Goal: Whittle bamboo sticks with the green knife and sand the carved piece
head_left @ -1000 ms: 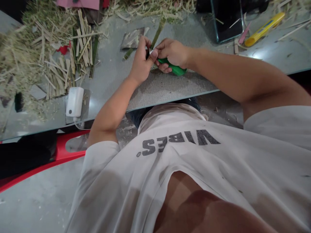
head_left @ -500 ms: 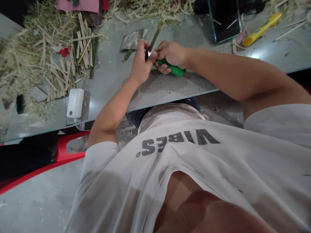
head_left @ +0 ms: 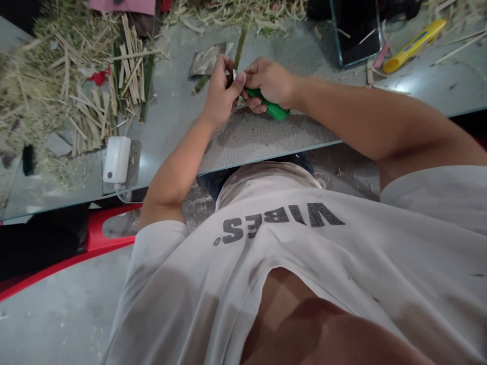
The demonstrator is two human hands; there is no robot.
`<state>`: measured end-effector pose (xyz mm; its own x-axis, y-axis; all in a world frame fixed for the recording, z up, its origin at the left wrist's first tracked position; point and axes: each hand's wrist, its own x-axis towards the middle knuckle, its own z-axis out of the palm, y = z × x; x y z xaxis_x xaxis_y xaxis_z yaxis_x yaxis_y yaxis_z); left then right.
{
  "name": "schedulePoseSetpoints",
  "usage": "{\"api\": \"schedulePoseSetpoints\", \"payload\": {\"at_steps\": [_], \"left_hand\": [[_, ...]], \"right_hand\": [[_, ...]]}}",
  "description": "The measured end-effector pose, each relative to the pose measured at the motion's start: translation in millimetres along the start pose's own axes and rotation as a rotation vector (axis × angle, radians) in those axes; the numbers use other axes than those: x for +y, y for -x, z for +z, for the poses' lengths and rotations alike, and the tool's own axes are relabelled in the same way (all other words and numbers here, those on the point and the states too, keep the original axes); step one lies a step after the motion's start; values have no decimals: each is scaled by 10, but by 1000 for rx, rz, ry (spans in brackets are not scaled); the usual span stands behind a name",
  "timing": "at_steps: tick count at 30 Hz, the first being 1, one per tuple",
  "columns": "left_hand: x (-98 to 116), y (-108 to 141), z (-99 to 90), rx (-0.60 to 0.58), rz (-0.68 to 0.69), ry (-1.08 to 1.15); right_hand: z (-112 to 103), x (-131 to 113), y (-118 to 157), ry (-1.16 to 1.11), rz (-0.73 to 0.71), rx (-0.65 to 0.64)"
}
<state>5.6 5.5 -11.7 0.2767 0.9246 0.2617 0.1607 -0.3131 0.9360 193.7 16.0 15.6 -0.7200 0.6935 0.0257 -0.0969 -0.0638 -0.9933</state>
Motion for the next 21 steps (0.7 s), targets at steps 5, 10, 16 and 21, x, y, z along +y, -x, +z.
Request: {"api": "schedulePoseSetpoints", "payload": {"at_steps": [5, 10, 16, 21], "left_hand": [[312, 161, -28, -86, -75, -44], [337, 126, -58, -177, -61, -135], [555, 173, -63, -170, -138, -93], [698, 177, -90, -162, -165, -90]], "right_hand": [[-121, -15, 2, 141, 48, -98], [-206, -64, 5, 181, 103, -161], [-134, -103, 59, 120, 103, -96], [81, -110, 73, 19, 64, 58]]}}
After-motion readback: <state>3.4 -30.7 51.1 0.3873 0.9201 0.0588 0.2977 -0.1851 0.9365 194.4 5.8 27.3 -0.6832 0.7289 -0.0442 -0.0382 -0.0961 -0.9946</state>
